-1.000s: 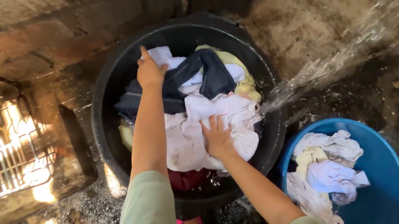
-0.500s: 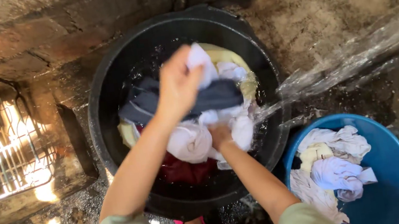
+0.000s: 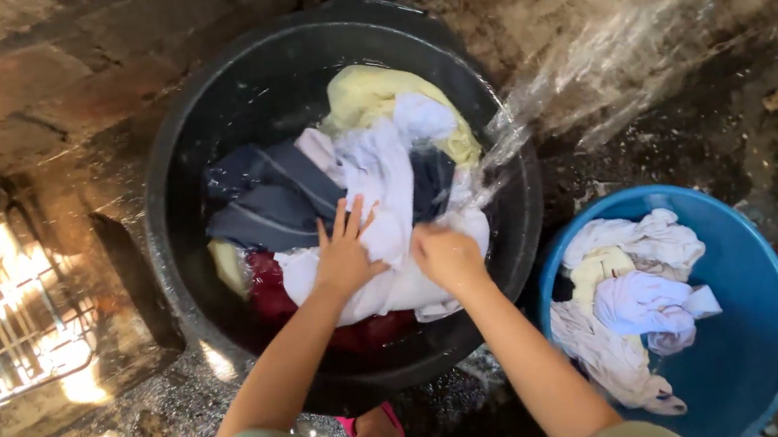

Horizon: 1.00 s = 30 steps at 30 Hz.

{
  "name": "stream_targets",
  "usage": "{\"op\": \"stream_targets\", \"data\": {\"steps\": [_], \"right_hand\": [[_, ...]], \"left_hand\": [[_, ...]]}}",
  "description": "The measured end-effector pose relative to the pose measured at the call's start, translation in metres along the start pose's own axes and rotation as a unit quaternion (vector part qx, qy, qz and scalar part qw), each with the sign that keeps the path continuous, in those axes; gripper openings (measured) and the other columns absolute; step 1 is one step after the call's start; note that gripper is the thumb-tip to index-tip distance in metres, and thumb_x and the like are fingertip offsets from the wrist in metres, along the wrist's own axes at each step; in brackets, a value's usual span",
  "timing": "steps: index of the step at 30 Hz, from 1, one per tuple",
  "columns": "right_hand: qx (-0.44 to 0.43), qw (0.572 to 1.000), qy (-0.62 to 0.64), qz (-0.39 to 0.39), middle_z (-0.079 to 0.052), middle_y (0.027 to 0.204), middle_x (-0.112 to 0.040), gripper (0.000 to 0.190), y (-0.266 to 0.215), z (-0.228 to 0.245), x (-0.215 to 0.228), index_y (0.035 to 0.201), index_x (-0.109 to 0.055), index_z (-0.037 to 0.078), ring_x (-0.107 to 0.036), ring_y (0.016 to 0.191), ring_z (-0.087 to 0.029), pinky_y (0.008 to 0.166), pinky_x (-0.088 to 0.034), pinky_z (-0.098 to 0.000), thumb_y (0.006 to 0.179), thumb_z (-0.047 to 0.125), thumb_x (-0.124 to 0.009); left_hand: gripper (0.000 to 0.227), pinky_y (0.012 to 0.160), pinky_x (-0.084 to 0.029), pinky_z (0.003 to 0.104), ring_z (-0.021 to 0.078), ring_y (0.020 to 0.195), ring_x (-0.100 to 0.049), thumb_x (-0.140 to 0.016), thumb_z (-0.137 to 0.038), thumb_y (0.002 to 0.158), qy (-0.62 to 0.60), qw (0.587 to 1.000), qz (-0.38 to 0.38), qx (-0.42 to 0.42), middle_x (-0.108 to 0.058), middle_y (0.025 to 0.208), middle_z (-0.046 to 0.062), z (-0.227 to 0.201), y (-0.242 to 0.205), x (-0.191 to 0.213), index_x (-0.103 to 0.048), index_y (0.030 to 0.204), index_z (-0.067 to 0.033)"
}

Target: Washing and rinsing various items of clothing by hand in plastic basins.

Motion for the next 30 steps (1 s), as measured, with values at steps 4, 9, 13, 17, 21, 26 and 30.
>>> {"op": "stream_targets", "data": {"steps": [4,9,13,17,21,26,30], "right_hand": [[0.036,0.968,0.042,-0.246,-0.018,0.146,-0.050,0.052,-0.014,0.008,0.033,0.148,-0.048,0.026,-0.050,0.132,-0.041,0.110,-0.042,-0.0530,0.101,0.046,-0.058],[0.019,0.991,-0.023,-0.131,-0.014,0.168,-0.012,0.077,0.021,0.031,0.024,0.156,-0.030,0.040,-0.016,0.151,-0.049,0.107,-0.027,-0.0744,0.088,0.056,-0.064],[0.030,0.985,-0.005,-0.172,-0.017,0.168,-0.013,0.078,0.051,0.022,-0.001,0.158,-0.026,0.034,-0.014,0.150,-0.051,0.109,-0.024,-0.0749,0.092,0.057,-0.059],[0.076,0.983,0.028,-0.167,-0.020,0.166,-0.017,0.076,0.055,0.026,0.001,0.157,-0.028,0.030,-0.018,0.148,-0.050,0.109,-0.025,-0.0718,0.091,0.051,-0.059],[0.144,0.969,0.021,-0.200,-0.023,0.159,-0.026,0.075,0.065,0.049,0.016,0.155,-0.035,0.026,-0.025,0.143,-0.051,0.109,-0.027,-0.0682,0.088,0.047,-0.062],[0.200,0.947,0.022,-0.249,-0.028,0.150,-0.037,0.074,0.064,0.062,0.034,0.152,-0.044,0.020,-0.034,0.136,-0.051,0.109,-0.029,-0.0638,0.086,0.043,-0.066],[0.238,0.926,0.009,-0.295,-0.032,0.142,-0.046,0.073,0.082,0.046,0.029,0.150,-0.051,0.015,-0.041,0.131,-0.052,0.109,-0.031,-0.0602,0.084,0.039,-0.069]], "left_hand": [[0.106,0.116,-0.020,0.073,0.0321,0.157,-0.006,-0.088,-0.052,0.062,0.049,0.999,-0.005,0.014,-0.009,0.170,0.004,0.019,0.004,-0.037,-0.043,0.151,-0.0176],[0.104,0.116,-0.024,0.072,0.0313,0.158,-0.008,-0.088,-0.040,0.057,0.007,1.000,-0.020,0.021,-0.014,0.169,0.001,0.052,0.019,-0.060,-0.047,0.151,-0.0213],[0.091,0.112,-0.028,0.074,0.0360,0.155,-0.012,-0.085,-0.036,0.068,0.089,0.995,-0.043,0.015,-0.019,0.168,0.005,0.075,0.040,-0.094,-0.049,0.150,-0.0225],[0.091,0.113,-0.030,0.067,0.0418,0.152,-0.011,-0.082,-0.036,0.072,0.044,0.993,-0.107,-0.001,-0.023,0.165,0.007,0.094,0.047,-0.129,-0.046,0.153,-0.0188],[0.083,0.124,-0.026,0.053,0.0401,0.157,-0.009,-0.082,-0.035,0.073,-0.005,0.998,-0.039,0.044,-0.021,0.169,0.004,0.078,0.044,-0.105,-0.049,0.147,-0.0194],[0.070,0.129,-0.024,0.042,0.0335,0.157,-0.020,-0.077,-0.034,0.081,0.133,0.987,-0.032,0.084,-0.032,0.167,0.004,0.076,0.031,-0.088,-0.054,0.145,-0.0211],[0.057,0.128,-0.027,0.044,0.0339,0.150,-0.030,-0.069,-0.040,0.088,0.152,0.978,0.013,0.140,-0.041,0.159,0.008,0.079,0.028,-0.046,-0.060,0.140,-0.0178]]}}
Point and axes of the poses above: each hand's wrist, its own y-axis towards the middle knuckle, its own x-axis out of the back of the hand, z = x × y, the point moved 4 cm from there along y, towards the middle knuckle
